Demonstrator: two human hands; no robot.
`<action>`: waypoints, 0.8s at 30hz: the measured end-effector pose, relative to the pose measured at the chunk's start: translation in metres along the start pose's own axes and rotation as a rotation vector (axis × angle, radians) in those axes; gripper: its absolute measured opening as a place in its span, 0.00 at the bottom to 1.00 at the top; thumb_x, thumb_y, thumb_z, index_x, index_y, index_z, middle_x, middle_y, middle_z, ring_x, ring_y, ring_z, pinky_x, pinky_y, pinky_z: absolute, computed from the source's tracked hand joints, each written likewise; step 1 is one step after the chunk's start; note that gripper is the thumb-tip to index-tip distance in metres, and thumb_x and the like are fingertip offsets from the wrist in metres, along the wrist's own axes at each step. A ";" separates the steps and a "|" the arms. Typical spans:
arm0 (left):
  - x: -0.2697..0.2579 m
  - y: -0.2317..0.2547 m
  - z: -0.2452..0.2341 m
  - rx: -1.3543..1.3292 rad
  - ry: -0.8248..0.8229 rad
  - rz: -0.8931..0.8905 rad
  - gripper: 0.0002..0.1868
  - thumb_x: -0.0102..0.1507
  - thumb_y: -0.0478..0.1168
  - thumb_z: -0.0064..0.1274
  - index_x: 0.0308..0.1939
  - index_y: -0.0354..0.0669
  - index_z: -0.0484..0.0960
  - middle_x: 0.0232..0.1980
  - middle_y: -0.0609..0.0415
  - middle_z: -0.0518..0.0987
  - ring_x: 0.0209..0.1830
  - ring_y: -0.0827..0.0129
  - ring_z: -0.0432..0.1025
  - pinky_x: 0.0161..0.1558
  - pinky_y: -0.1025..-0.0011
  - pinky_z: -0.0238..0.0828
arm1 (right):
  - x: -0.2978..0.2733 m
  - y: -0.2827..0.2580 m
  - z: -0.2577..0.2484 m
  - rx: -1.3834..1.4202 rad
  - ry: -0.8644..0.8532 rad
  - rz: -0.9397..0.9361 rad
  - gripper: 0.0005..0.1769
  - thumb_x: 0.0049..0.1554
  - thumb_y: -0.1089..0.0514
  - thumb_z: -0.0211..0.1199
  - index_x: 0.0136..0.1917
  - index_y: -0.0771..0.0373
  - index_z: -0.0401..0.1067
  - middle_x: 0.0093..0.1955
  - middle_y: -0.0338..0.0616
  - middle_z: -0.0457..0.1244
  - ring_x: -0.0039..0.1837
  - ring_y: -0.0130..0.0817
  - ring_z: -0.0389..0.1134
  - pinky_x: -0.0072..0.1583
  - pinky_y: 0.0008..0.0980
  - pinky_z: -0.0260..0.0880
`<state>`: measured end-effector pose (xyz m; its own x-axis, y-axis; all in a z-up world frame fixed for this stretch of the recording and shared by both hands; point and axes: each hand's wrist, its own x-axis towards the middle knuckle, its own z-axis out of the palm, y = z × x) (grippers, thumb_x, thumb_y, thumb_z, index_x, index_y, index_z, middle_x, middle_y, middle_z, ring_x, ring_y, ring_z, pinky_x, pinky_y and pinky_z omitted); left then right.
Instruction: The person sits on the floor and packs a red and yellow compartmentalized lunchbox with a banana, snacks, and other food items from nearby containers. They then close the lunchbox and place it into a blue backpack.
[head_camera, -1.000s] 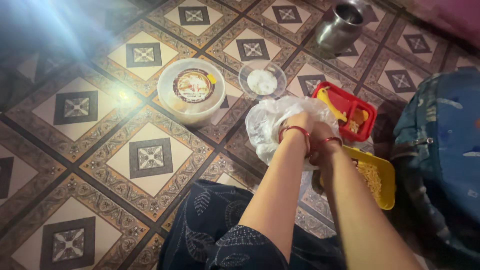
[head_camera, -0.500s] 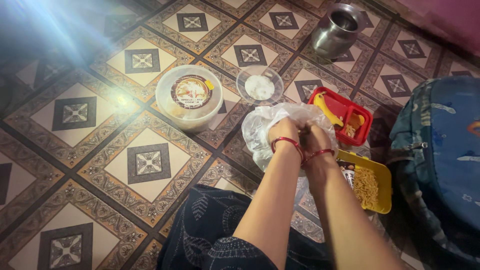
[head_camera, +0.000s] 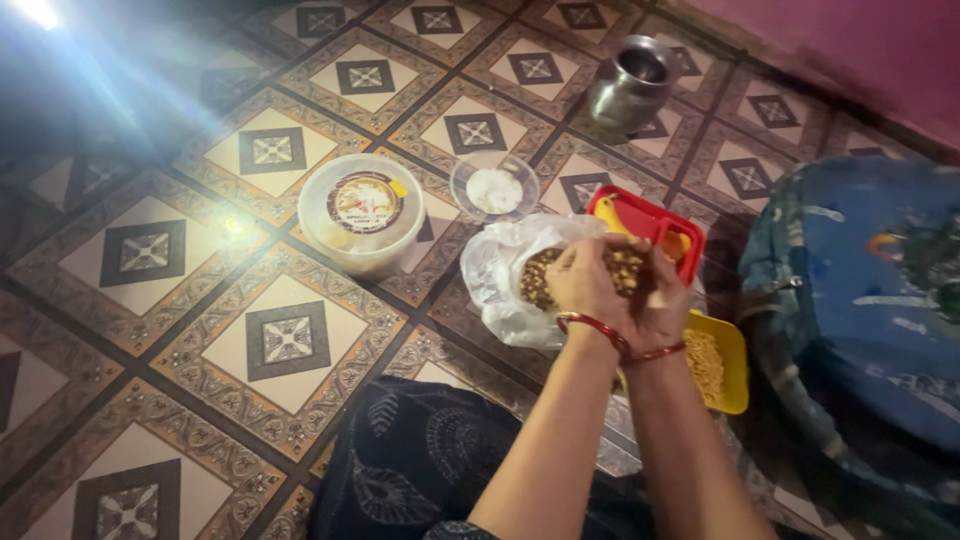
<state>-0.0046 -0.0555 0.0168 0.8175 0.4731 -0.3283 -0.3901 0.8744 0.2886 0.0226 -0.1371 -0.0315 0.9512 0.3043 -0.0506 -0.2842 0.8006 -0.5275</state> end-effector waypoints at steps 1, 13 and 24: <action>-0.008 -0.010 0.004 -0.003 -0.033 -0.007 0.10 0.62 0.30 0.48 0.29 0.28 0.82 0.28 0.47 0.81 0.25 0.65 0.75 0.31 0.71 0.74 | -0.008 -0.015 0.000 -0.016 -0.017 -0.031 0.17 0.71 0.50 0.53 0.53 0.65 0.74 0.55 0.49 0.70 0.59 0.42 0.72 0.65 0.42 0.70; -0.061 -0.178 -0.028 -0.037 0.243 -0.620 0.03 0.60 0.33 0.56 0.31 0.40 0.82 0.29 0.53 0.81 0.26 0.62 0.76 0.33 0.65 0.76 | -0.069 -0.134 -0.144 -0.289 0.571 -0.089 0.15 0.67 0.52 0.50 0.57 0.63 0.73 0.56 0.50 0.69 0.57 0.44 0.71 0.62 0.48 0.71; -0.056 -0.233 -0.078 0.056 0.319 -0.570 0.04 0.60 0.34 0.54 0.38 0.44 0.81 0.37 0.51 0.81 0.34 0.60 0.77 0.41 0.60 0.78 | -0.074 -0.131 -0.207 -0.276 0.578 0.082 0.22 0.67 0.50 0.43 0.62 0.65 0.70 0.60 0.52 0.67 0.59 0.44 0.70 0.64 0.45 0.70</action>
<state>0.0072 -0.2780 -0.1021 0.7203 -0.0469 -0.6921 0.0974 0.9947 0.0340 0.0143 -0.3711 -0.1343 0.8609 -0.0303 -0.5080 -0.3905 0.6006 -0.6976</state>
